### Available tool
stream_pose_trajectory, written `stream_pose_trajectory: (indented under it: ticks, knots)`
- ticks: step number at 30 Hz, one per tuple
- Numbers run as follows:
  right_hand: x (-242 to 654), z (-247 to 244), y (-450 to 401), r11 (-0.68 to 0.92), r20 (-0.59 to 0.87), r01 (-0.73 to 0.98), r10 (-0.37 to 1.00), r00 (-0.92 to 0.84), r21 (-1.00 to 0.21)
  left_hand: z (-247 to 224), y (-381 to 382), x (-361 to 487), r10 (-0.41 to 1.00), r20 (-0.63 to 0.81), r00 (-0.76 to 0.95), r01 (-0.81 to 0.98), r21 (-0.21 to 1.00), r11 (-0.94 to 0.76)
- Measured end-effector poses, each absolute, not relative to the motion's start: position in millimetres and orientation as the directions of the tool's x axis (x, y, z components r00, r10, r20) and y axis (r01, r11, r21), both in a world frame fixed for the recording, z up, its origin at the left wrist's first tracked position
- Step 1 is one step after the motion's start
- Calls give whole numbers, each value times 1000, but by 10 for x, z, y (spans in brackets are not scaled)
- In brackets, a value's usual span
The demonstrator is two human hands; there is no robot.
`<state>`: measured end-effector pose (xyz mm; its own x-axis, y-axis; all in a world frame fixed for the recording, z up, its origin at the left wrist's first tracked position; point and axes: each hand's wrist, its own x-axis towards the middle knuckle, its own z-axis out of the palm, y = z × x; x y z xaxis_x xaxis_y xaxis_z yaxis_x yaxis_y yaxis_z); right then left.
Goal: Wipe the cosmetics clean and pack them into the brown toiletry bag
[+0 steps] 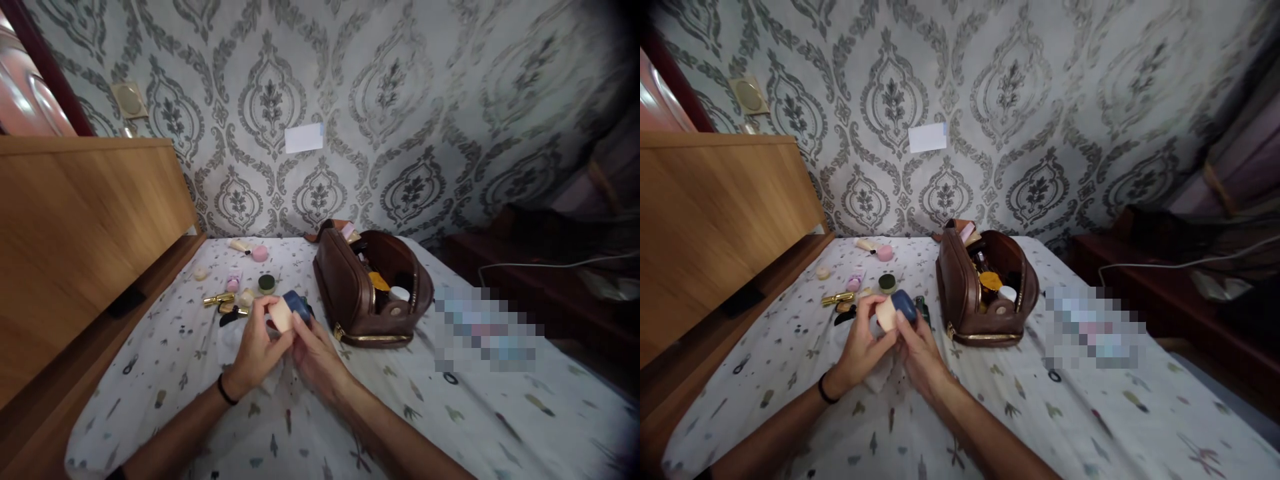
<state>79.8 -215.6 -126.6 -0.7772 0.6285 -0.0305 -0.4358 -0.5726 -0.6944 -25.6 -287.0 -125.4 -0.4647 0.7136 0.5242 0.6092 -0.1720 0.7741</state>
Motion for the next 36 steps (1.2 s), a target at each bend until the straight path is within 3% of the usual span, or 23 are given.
stream_pose_trajectory:
  ticks: [4, 8, 12, 15, 17, 20, 25, 28, 30, 36]
  knots:
    - [749, -1226, -2082, -506, 15, -429, 634, -773, -748, -1204, -2890, -435, 759, 505, -411, 586, 784, -205]
    - [715, -1269, -2050, -575, -34, -449, 640, -767, -684, -1121, -3022, -664, 829, 449, -333, 638, 755, -153]
    - [687, -1319, -2004, -629, -86, -472, 650, -755, -617, -1204, -3263, -829, 871, 366, -326, 823, 564, 71]
    - [682, -1336, -1974, -655, -92, -474, 637, -766, -589, -1399, -3399, -822, 896, 361, -260, 927, 353, 126]
    - [688, -1342, -1969, -659, -81, -477, 630, -772, -582, -1527, -3438, -780, 902, 362, -233, 949, 286, 131]
    - [705, -1348, -1974, -657, -69, -485, 631, -773, -577, -1598, -3434, -744, 913, 323, -250, 924, 362, 125]
    - [709, -1354, -1972, -661, -85, -462, 621, -779, -590, -1334, -3380, -758, 818, 343, -462, 744, 651, 147]
    - [688, -1377, -2010, -627, -66, -461, 633, -772, -628, -1165, -3302, -672, 757, 365, -542, 611, 790, 57]
    - [671, -1405, -2064, -584, -58, -457, 656, -753, -671, -1143, -3210, -570, 758, 417, -502, 619, 785, -22]
    - [623, -1485, -2174, -527, -66, -334, 601, -796, -781, -1359, -2906, -394, 758, 577, -305, 861, 507, -40]
